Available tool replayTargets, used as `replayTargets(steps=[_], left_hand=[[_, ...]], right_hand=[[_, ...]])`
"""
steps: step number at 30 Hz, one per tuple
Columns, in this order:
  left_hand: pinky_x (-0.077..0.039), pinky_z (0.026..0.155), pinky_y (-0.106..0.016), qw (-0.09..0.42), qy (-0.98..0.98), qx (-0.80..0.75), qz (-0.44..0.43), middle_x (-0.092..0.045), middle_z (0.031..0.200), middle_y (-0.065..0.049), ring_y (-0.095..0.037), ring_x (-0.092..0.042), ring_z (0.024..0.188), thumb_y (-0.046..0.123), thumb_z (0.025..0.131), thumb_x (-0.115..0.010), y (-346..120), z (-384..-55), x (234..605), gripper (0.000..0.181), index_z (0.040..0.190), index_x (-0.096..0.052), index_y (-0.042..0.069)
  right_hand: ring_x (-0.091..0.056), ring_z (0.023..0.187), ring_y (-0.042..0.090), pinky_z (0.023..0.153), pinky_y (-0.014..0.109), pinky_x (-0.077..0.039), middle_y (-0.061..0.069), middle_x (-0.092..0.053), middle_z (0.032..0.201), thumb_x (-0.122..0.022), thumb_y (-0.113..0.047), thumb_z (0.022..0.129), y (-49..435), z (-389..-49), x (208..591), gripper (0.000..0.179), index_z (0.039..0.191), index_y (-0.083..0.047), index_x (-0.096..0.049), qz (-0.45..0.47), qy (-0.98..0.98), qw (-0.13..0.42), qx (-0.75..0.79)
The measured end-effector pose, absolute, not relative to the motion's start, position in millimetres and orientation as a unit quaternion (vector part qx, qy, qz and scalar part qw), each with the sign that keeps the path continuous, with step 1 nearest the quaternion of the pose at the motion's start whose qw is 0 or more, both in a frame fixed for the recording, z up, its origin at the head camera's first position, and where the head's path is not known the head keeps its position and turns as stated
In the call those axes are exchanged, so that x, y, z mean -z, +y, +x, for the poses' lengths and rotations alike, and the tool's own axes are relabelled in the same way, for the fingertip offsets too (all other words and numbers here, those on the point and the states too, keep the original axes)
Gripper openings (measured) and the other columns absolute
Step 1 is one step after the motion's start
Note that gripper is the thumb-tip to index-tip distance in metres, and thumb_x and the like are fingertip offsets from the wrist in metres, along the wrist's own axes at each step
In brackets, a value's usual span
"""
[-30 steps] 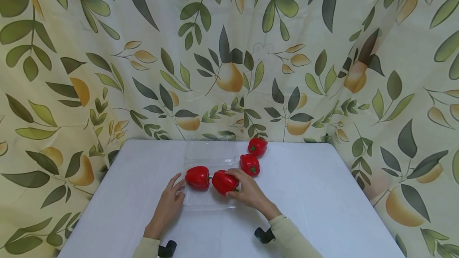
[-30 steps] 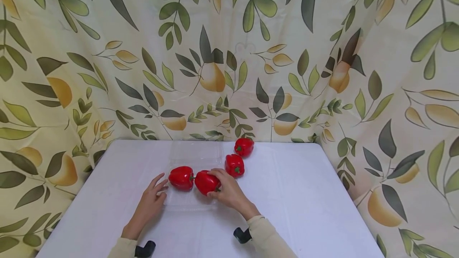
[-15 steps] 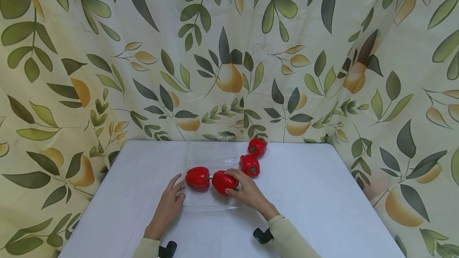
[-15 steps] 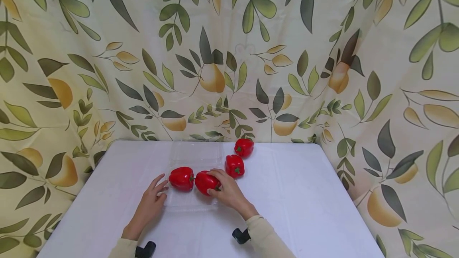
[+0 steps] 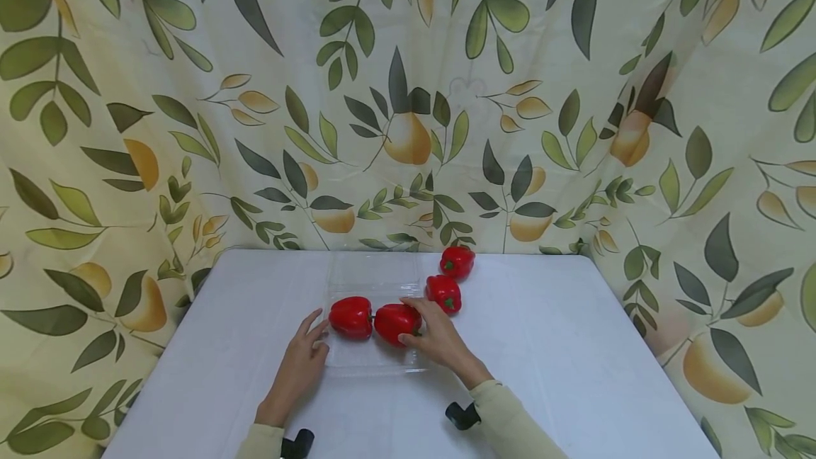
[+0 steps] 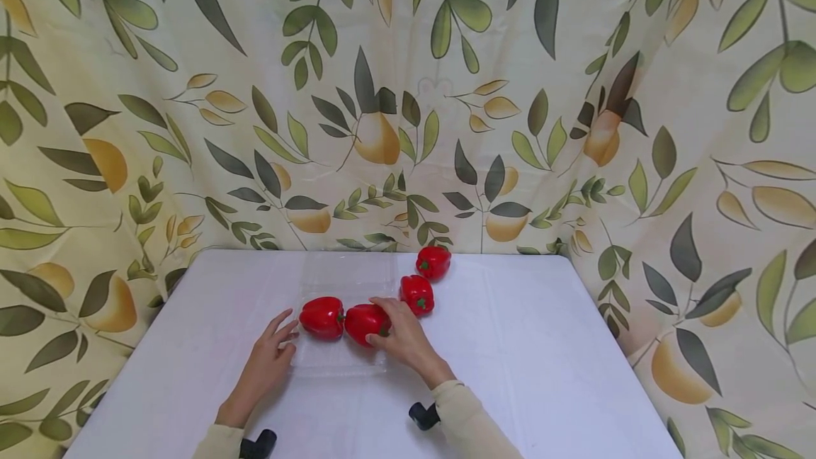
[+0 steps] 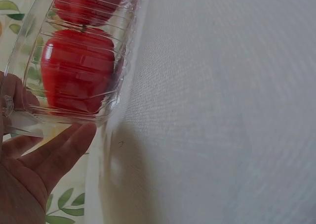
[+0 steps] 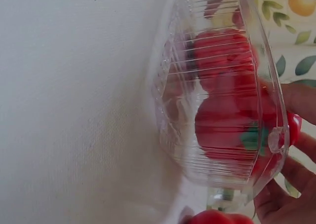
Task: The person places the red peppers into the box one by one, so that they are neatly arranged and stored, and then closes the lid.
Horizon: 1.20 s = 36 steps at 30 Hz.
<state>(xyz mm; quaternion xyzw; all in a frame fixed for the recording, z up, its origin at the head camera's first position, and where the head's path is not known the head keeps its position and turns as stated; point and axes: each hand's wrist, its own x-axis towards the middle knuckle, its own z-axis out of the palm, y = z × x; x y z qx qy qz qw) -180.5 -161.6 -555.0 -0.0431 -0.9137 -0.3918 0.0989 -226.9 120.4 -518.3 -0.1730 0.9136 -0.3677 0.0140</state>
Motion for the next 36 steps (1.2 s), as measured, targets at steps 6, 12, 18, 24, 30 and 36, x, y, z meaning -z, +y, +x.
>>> replayTargets(steps=[6,12,18,24,30,36], left_hand=[[-0.054,0.098,-0.042,0.088,-0.914,0.395,-0.035,-0.04,0.155,-0.006,-0.025,-0.064,0.12,0.007,0.093,-0.059,-163.7,-178.2,556.0,0.046,0.138,-0.055,0.005],[-0.055,0.097,-0.042,0.089,-0.914,0.393,-0.033,-0.04,0.154,-0.007,-0.026,-0.064,0.119,0.007,0.092,-0.059,-165.8,-177.5,559.4,0.047,0.139,-0.055,0.005],[-0.056,0.096,-0.041,0.085,-0.914,0.395,-0.027,-0.04,0.155,-0.005,-0.025,-0.063,0.121,0.008,0.092,-0.06,-167.2,-178.5,562.2,0.047,0.139,-0.055,0.007],[-0.055,0.097,-0.04,0.092,-0.913,0.396,-0.039,-0.04,0.155,-0.004,-0.024,-0.063,0.121,0.009,0.093,-0.06,-164.9,-182.6,561.4,0.045,0.138,-0.056,0.006],[-0.054,0.098,-0.042,0.088,-0.918,0.387,-0.03,-0.04,0.155,-0.005,-0.026,-0.063,0.121,0.009,0.092,-0.06,-161.7,-185.5,557.6,0.045,0.137,-0.057,0.006],[-0.054,0.098,-0.041,0.09,-0.919,0.381,-0.035,-0.04,0.155,-0.006,-0.026,-0.063,0.121,0.009,0.092,-0.061,-164.5,-185.0,558.3,0.046,0.138,-0.056,0.006]], right_hand=[[-0.054,0.122,0.026,0.089,0.045,-0.059,0.003,-0.059,0.133,-0.085,-0.021,0.074,118.0,-226.6,519.1,0.065,0.132,-0.022,-0.056,-0.154,0.915,0.015,0.373],[-0.055,0.124,0.028,0.089,0.044,-0.06,0.005,-0.058,0.135,-0.084,-0.017,0.074,116.9,-227.8,520.3,0.06,0.129,-0.018,-0.059,-0.181,0.918,0.003,0.354],[-0.055,0.124,0.027,0.087,0.042,-0.06,0.004,-0.058,0.134,-0.085,-0.017,0.073,115.7,-230.4,522.9,0.061,0.128,-0.016,-0.06,-0.181,0.923,-0.007,0.339],[-0.058,0.119,0.028,0.091,0.045,-0.059,0.007,-0.061,0.128,-0.085,-0.014,0.072,116.3,-234.7,522.3,0.055,0.123,-0.014,-0.063,-0.171,0.923,-0.051,0.341],[-0.059,0.118,0.027,0.094,0.046,-0.057,0.006,-0.062,0.128,-0.085,-0.012,0.072,117.7,-237.4,522.5,0.055,0.123,-0.015,-0.064,-0.158,0.922,-0.059,0.35],[-0.057,0.12,0.028,0.092,0.045,-0.058,0.007,-0.06,0.13,-0.084,-0.008,0.072,113.9,-241.1,519.7,0.056,0.123,-0.016,-0.063,-0.156,0.922,-0.041,0.352]])
